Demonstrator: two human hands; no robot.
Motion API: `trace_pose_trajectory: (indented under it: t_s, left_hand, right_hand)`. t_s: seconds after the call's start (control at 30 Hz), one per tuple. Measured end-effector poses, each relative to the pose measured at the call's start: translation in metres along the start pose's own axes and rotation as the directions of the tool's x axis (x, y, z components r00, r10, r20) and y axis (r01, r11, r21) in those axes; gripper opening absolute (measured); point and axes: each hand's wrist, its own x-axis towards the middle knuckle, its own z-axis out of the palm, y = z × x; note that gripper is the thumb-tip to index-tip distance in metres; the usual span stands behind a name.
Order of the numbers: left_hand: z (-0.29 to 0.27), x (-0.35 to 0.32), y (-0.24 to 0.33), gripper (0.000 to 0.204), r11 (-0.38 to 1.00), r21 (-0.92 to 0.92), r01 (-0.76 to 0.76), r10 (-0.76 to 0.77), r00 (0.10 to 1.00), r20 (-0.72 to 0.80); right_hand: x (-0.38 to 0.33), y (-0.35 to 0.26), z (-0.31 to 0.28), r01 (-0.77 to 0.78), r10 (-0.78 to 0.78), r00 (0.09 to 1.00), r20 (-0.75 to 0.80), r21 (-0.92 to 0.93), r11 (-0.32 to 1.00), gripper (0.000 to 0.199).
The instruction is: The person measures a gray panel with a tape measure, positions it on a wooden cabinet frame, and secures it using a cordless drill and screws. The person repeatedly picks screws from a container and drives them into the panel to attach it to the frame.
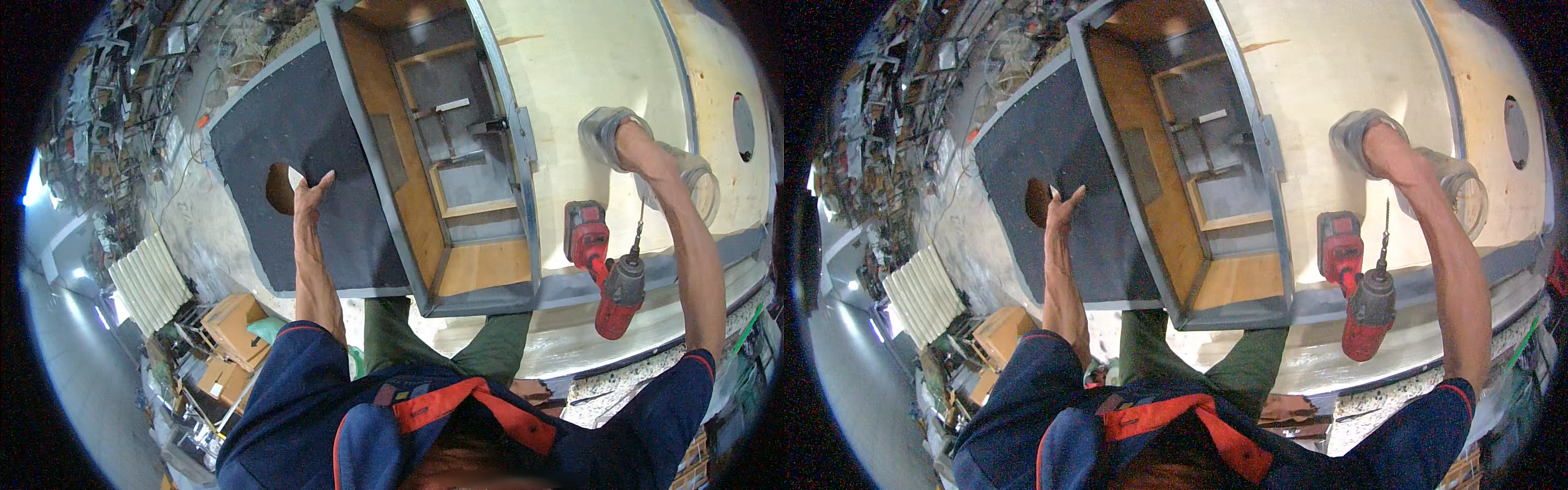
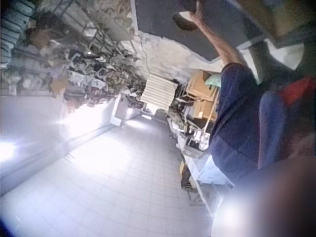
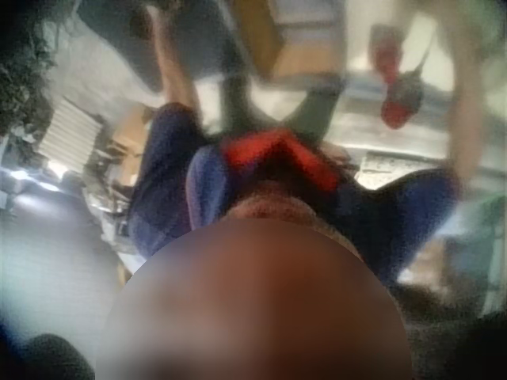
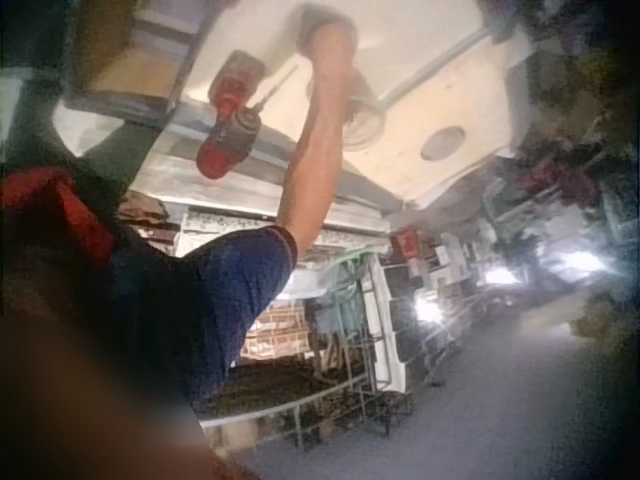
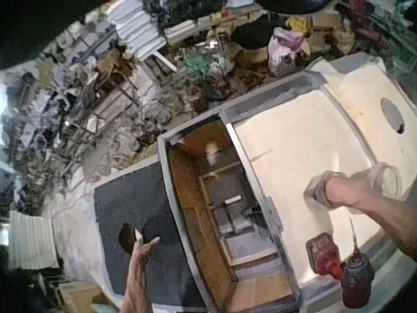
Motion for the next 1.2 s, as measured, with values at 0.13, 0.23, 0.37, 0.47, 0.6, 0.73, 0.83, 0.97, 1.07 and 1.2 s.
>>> trace_pose_trajectory:
  t_s: [0.13,0.23,0.37,0.47,0.6,0.73,0.83,0.97,1.07,1.2]
  left_hand:
    - [0.002,-0.009,0.007,0.095,0.991,0.135,0.013,-0.001,0.996,-0.088]
    - [0.002,-0.01,0.007,0.097,0.989,0.128,-0.074,0.085,0.993,-0.083]
    - [0.003,0.0,0.0,0.095,0.999,0.027,-0.021,0.021,1.0,0.004]
    - [0.003,0.005,-0.005,0.093,1.0,0.003,-0.023,0.023,0.999,0.023]
    - [0.002,0.006,-0.007,0.09,0.994,0.086,-0.072,0.073,0.997,-0.005]
    - [0.003,0.008,-0.009,0.085,0.998,-0.055,0.002,-0.002,1.0,0.006]
    - [0.003,0.014,-0.016,0.086,0.983,-0.175,-0.049,0.066,0.993,0.093]
    - [-0.001,0.027,-0.028,0.085,0.998,-0.056,-0.014,0.016,0.999,0.039]
    - [-0.003,0.033,-0.034,0.085,0.986,0.163,-0.045,0.054,0.997,-0.05]
    - [-0.003,0.029,-0.031,0.08,0.998,-0.019,-0.064,0.065,0.997,0.046]
  right_hand:
    - [0.003,-0.007,-0.013,-0.187,0.181,0.981,0.076,0.088,0.978,0.029]
    - [0.0,-0.011,-0.021,-0.07,0.066,0.994,0.087,0.048,0.996,0.035]
    - [0.0,-0.015,-0.023,-0.039,0.071,0.983,0.167,-0.185,0.982,0.025]
    - [-0.002,-0.018,-0.028,-0.181,0.181,0.983,0.025,0.011,0.983,0.023]
    - [-0.005,-0.019,-0.044,0.149,-0.149,0.989,0.007,-0.088,0.985,0.019]
    - [-0.007,-0.02,-0.055,-0.029,0.014,0.995,0.101,0.146,0.989,0.017]
    - [-0.005,-0.02,-0.05,-0.024,0.024,0.989,0.143,-0.005,1.0,0.015]
    - [-0.001,-0.013,-0.032,0.18,-0.155,0.98,0.124,-0.219,0.959,0.021]
    - [0.0,-0.009,-0.024,0.16,-0.135,0.98,0.147,-0.177,0.971,0.017]
    - [0.001,-0.012,-0.037,0.101,-0.071,0.968,0.241,-0.115,0.988,0.034]
